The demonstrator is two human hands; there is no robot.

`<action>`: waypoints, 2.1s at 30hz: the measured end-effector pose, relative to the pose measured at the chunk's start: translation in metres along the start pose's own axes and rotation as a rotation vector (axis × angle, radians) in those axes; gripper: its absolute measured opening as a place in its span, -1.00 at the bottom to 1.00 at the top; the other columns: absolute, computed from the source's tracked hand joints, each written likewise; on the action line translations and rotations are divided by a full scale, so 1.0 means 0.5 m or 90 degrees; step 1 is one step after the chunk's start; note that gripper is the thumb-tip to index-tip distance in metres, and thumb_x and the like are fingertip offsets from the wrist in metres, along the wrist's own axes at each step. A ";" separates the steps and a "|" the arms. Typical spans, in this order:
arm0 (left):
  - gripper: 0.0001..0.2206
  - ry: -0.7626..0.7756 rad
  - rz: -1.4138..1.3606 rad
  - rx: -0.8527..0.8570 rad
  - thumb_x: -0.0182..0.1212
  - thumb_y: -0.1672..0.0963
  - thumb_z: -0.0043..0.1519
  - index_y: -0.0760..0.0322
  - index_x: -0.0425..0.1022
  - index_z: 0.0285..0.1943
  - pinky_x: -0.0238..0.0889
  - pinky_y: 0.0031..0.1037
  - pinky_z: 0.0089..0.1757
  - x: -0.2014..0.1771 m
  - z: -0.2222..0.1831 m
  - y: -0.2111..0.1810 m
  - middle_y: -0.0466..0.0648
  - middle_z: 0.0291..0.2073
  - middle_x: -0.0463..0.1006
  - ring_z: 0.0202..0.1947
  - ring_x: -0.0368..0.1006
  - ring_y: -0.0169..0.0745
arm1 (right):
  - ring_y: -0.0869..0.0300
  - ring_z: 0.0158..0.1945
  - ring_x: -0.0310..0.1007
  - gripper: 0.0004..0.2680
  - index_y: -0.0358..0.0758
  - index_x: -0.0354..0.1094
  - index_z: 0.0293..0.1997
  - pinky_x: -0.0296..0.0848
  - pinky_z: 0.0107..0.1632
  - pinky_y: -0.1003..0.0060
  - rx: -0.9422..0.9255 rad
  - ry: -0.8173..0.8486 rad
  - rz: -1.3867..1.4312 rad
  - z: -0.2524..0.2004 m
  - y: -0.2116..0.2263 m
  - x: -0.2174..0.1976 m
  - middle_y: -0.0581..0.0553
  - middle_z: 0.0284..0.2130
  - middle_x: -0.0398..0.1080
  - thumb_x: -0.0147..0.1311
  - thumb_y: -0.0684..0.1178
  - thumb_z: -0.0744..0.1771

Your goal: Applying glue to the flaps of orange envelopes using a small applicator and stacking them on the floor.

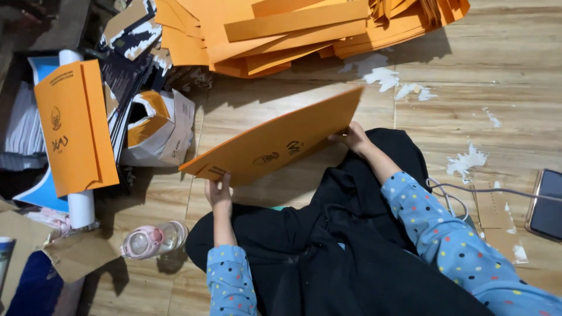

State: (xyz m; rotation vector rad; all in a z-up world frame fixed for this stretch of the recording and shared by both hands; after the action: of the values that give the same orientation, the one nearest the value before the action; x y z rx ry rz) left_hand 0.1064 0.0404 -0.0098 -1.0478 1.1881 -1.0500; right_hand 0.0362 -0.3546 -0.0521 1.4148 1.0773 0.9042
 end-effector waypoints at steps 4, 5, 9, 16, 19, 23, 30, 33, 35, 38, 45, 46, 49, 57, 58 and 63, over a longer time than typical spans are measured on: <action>-0.76 -0.015 -0.031 0.158 0.19 0.25 0.09 0.23 0.38 -0.07 0.15 -0.37 -0.02 -0.019 0.041 -0.079 -0.05 -0.27 0.42 -0.14 0.35 -0.28 | -0.16 -0.03 0.27 -0.62 -0.42 0.20 -0.05 0.25 0.04 -0.02 -0.099 -0.153 -0.074 -0.043 0.135 -0.003 -0.37 -0.16 0.28 0.28 -0.17 0.14; -0.77 -0.038 -0.058 0.192 0.19 0.24 0.10 0.18 0.39 -0.09 0.17 -0.41 -0.01 -0.029 0.052 -0.084 -0.08 -0.26 0.43 -0.15 0.37 -0.31 | -0.25 0.02 0.20 -0.57 -0.49 0.11 -0.02 0.18 0.09 -0.11 -0.157 -0.289 -0.135 -0.071 0.191 -0.011 -0.50 -0.14 0.20 0.29 -0.11 0.16; -0.99 0.023 0.219 0.500 0.17 0.15 0.17 0.11 0.45 -0.29 0.10 -0.43 -0.14 -0.035 0.029 -0.429 -0.19 -0.40 0.47 -0.34 0.36 -0.17 | -0.07 0.34 -0.41 -0.20 -0.33 -0.31 0.30 -0.24 0.31 0.09 -0.524 -0.398 -0.269 -0.121 0.365 0.005 -0.28 0.24 -0.34 0.41 0.11 0.14; -0.88 0.115 0.611 0.912 0.23 0.19 0.10 0.04 0.39 -0.37 0.02 -0.28 0.06 0.106 -0.032 -0.636 -0.24 -0.46 0.41 -0.33 0.32 -0.34 | -0.11 0.00 0.30 -0.72 -0.26 0.26 0.03 0.25 0.03 0.10 -0.408 0.147 -0.219 -0.160 0.377 0.145 -0.27 -0.10 0.35 -0.10 -0.04 0.25; -0.88 0.069 0.590 0.962 0.24 0.16 0.11 0.01 0.40 -0.29 -0.14 -0.04 0.10 0.170 -0.011 -0.572 -0.20 -0.23 0.41 -0.11 0.28 -0.24 | -0.05 -0.12 0.33 -0.62 -0.13 0.08 0.16 0.31 -0.14 0.18 -0.452 -0.039 -0.451 -0.121 -0.036 0.161 -0.22 -0.13 0.30 -0.03 0.05 0.24; -0.15 0.158 0.606 0.817 0.51 0.11 -0.20 -0.02 0.08 0.31 -0.54 0.15 0.15 0.231 -0.037 -0.511 -0.02 0.31 -0.06 0.32 -0.24 0.06 | 0.14 -0.10 0.39 -0.67 -0.40 0.41 -0.34 0.32 0.00 0.18 0.220 -0.329 0.077 -0.192 0.231 0.195 -0.30 -0.36 0.43 0.20 0.16 0.18; -0.43 0.474 0.782 0.215 0.31 0.07 -0.05 0.17 0.25 0.17 -0.31 0.20 0.12 0.287 -0.086 -0.153 0.09 0.25 0.05 0.23 -0.03 0.14 | 0.08 -0.38 0.39 -0.70 -0.50 0.13 -0.08 0.36 -0.40 0.19 0.271 -0.569 0.297 -0.093 -0.221 0.192 -0.31 -0.30 0.34 0.15 -0.16 0.22; -0.28 0.528 0.811 0.086 0.40 0.06 -0.14 0.17 0.12 0.22 -0.21 0.27 0.06 0.289 -0.103 -0.019 0.11 0.28 -0.07 0.21 -0.06 0.22 | -0.07 -0.01 0.31 -0.59 -0.50 0.10 -0.02 0.33 -0.07 0.11 0.283 -0.622 0.258 -0.037 -0.234 0.195 -0.44 -0.12 0.27 0.25 -0.13 0.17; -0.31 0.447 0.752 0.132 0.35 0.12 -0.07 0.14 0.06 0.25 0.04 0.11 0.01 0.289 -0.102 0.011 0.08 0.20 0.07 0.17 0.03 0.19 | -0.07 -0.13 0.40 -0.64 -0.48 0.18 -0.08 0.42 -0.17 0.10 0.282 -0.636 0.271 0.003 -0.254 0.200 -0.40 -0.23 0.35 0.27 -0.19 0.15; -0.53 0.379 0.717 0.264 0.31 0.14 -0.03 0.15 0.26 0.07 0.29 -0.17 -0.18 0.282 -0.074 0.060 0.04 0.03 0.28 0.01 0.26 0.05 | -0.14 -0.19 0.42 -0.66 -0.42 0.13 -0.07 0.47 -0.29 -0.02 0.308 -0.589 0.342 0.040 -0.269 0.195 -0.36 -0.25 0.35 0.23 -0.18 0.18; -0.54 0.390 0.666 0.267 0.40 0.16 -0.16 0.28 0.31 -0.09 0.41 -0.22 -0.28 0.272 -0.051 0.081 0.07 -0.18 0.34 -0.13 0.33 0.09 | -0.35 -0.01 0.23 -0.60 -0.40 -0.02 0.14 0.30 -0.11 -0.29 0.355 -0.351 0.470 0.055 -0.279 0.179 -0.45 0.02 0.16 0.11 -0.25 0.25; -0.56 0.399 0.656 0.239 0.38 0.15 -0.14 0.26 0.32 -0.10 0.40 -0.24 -0.27 0.265 -0.053 0.075 0.05 -0.20 0.34 -0.13 0.34 0.07 | -0.32 -0.04 0.26 -0.61 -0.39 -0.01 0.12 0.33 -0.13 -0.26 0.362 -0.327 0.452 0.052 -0.278 0.182 -0.44 0.00 0.19 0.11 -0.23 0.25; -0.60 0.405 0.642 0.207 0.37 0.15 -0.12 0.26 0.36 -0.12 0.39 -0.28 -0.25 0.255 -0.052 0.076 0.02 -0.23 0.34 -0.15 0.36 0.03 | -0.30 -0.08 0.30 -0.63 -0.39 0.00 0.11 0.36 -0.16 -0.21 0.365 -0.302 0.416 0.034 -0.248 0.195 -0.42 -0.04 0.23 0.11 -0.19 0.26; -0.65 0.414 0.640 0.212 0.40 0.16 -0.16 0.28 0.44 -0.20 0.39 -0.32 -0.26 0.251 -0.048 0.083 0.02 -0.30 0.35 -0.20 0.37 0.02 | -0.34 0.02 0.19 -0.67 -0.25 -0.09 0.18 0.28 -0.02 -0.18 0.406 -0.244 0.455 -0.022 -0.225 0.198 -0.45 0.05 0.13 -0.08 -0.16 0.31; -0.65 0.414 0.641 0.230 0.41 0.15 -0.19 0.28 0.45 -0.24 0.39 -0.30 -0.28 0.252 -0.045 0.088 0.01 -0.33 0.34 -0.23 0.38 0.03 | -0.34 0.03 0.19 -0.67 -0.24 -0.10 0.19 0.29 -0.02 -0.17 0.408 -0.236 0.442 -0.023 -0.226 0.198 -0.45 0.05 0.12 -0.10 -0.15 0.32; -0.85 0.388 0.644 0.296 0.32 0.15 -0.09 0.23 0.47 -0.38 0.39 -0.35 -0.37 0.248 -0.053 0.092 -0.03 -0.42 0.35 -0.34 0.40 -0.02 | -0.12 -0.10 0.35 -0.66 -0.24 -0.09 0.18 0.43 -0.12 -0.07 0.357 -0.253 0.322 -0.068 -0.177 0.210 -0.35 0.02 0.10 -0.07 -0.11 0.31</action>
State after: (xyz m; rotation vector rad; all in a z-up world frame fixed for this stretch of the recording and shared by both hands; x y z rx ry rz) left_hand 0.0929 -0.0739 -0.0803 0.3053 1.5771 -0.7446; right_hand 0.0239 -0.2441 -0.1399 2.2923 0.6960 0.6327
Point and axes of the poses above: each hand's wrist, its own z-axis towards the middle knuckle, its own x-axis out of the palm, y = z × x, the point moved 3 cm from there along z, towards the middle knuckle
